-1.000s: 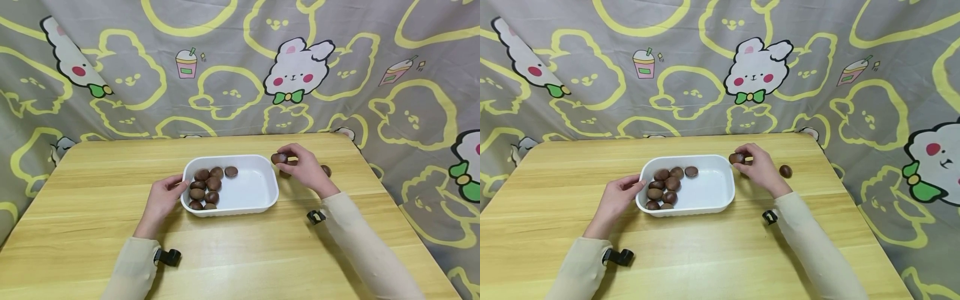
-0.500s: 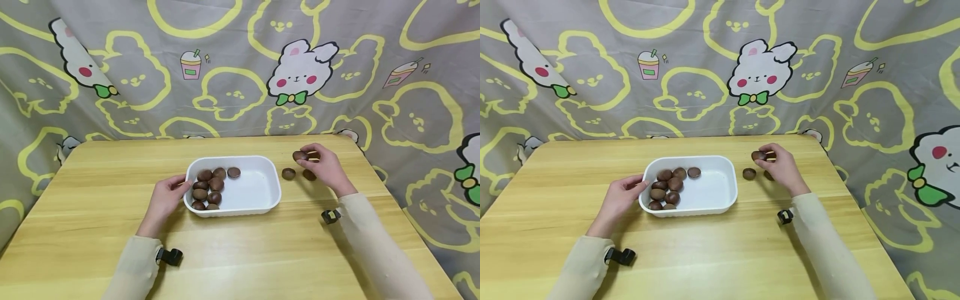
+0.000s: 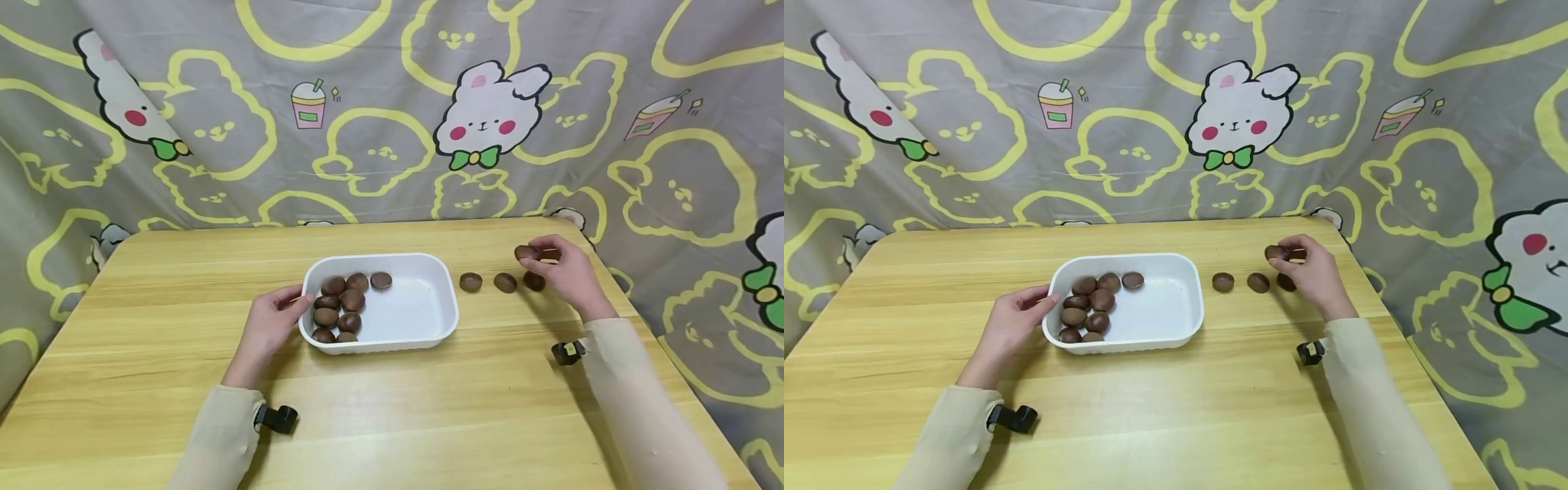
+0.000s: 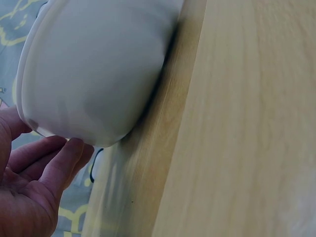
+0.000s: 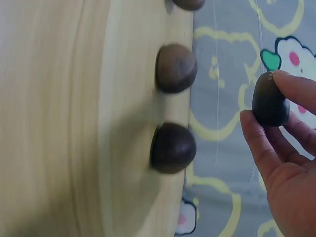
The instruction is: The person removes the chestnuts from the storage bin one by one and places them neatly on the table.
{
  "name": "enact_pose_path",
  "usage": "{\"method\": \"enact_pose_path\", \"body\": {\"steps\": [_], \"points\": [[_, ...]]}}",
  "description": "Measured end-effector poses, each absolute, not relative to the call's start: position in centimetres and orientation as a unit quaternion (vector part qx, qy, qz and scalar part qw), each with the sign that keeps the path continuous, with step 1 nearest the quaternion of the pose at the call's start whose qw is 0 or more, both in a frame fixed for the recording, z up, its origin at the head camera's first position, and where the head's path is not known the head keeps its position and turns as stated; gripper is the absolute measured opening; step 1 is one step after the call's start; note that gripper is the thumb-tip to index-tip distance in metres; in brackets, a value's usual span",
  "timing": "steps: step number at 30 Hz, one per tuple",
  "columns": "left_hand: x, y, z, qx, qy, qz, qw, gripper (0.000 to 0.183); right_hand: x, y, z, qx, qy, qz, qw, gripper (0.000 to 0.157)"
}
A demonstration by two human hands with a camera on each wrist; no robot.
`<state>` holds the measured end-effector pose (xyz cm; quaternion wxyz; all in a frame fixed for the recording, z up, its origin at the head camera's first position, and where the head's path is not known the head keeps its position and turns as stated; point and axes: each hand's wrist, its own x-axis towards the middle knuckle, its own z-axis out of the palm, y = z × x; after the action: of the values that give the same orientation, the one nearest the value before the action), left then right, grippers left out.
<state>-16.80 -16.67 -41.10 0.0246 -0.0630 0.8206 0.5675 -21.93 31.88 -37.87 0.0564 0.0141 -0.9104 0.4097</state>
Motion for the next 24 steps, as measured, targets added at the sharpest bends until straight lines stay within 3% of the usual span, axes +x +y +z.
{"method": "enact_pose_path", "body": {"steps": [12,24], "points": [[-16.9,-16.6,-40.6,-0.064,0.817,0.573,0.029,0.042,-21.8,36.8,-39.5,-0.055,-0.897,0.437,0.040,0.059],[-16.8,-16.7,-41.2,-0.060,0.817,0.573,0.024,0.041,-21.6,38.8,-41.3,-0.039,-0.931,0.364,0.010,0.051]]}}
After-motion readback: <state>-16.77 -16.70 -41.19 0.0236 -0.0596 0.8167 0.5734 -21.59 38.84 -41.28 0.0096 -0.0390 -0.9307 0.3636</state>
